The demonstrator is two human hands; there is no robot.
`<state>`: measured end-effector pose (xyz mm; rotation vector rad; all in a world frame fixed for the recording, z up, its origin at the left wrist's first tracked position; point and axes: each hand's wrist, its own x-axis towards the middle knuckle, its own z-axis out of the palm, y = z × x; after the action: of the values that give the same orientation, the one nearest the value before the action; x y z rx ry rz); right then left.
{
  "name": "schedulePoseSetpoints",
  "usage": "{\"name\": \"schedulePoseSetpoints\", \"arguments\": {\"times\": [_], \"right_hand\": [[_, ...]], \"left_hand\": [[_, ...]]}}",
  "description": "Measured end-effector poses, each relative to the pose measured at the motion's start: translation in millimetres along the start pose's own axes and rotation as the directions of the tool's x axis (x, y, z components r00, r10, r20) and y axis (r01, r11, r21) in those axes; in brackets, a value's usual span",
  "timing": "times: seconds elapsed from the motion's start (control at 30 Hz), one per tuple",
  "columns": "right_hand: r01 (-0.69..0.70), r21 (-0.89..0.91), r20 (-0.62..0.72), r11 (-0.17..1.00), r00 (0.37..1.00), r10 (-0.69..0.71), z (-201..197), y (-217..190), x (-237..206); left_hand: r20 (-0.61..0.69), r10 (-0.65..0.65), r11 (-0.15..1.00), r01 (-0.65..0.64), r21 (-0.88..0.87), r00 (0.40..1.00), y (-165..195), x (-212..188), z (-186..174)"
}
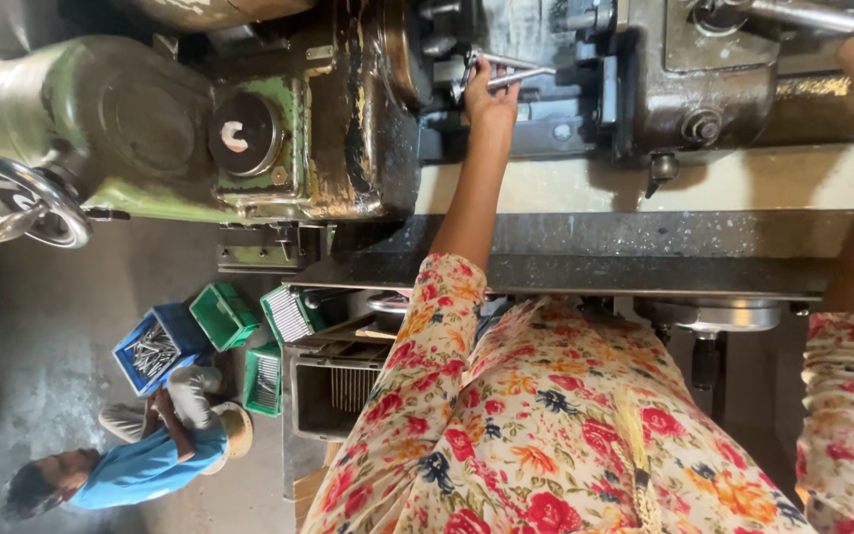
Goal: The person repeatedly picks metal rods from a cardboard box, inserts them into a lathe chuck, and operates the machine to machine the rods. The person then removes the machined rods and places them into a metal tray.
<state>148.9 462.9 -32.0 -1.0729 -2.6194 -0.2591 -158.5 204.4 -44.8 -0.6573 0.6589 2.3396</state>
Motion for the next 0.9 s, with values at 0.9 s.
{"name": "schedulePoseSetpoints", "arguments": {"times": [0.9], "right_hand": [[-0.006, -0.043, -0.013, 0.999, 1.000, 0.006, -10.7, -12.0, -2.1]], "left_hand": [[-0.175, -0.065, 0.992, 0.045, -0.117, 0.982, 2.8, 17.9, 26.9]]}}
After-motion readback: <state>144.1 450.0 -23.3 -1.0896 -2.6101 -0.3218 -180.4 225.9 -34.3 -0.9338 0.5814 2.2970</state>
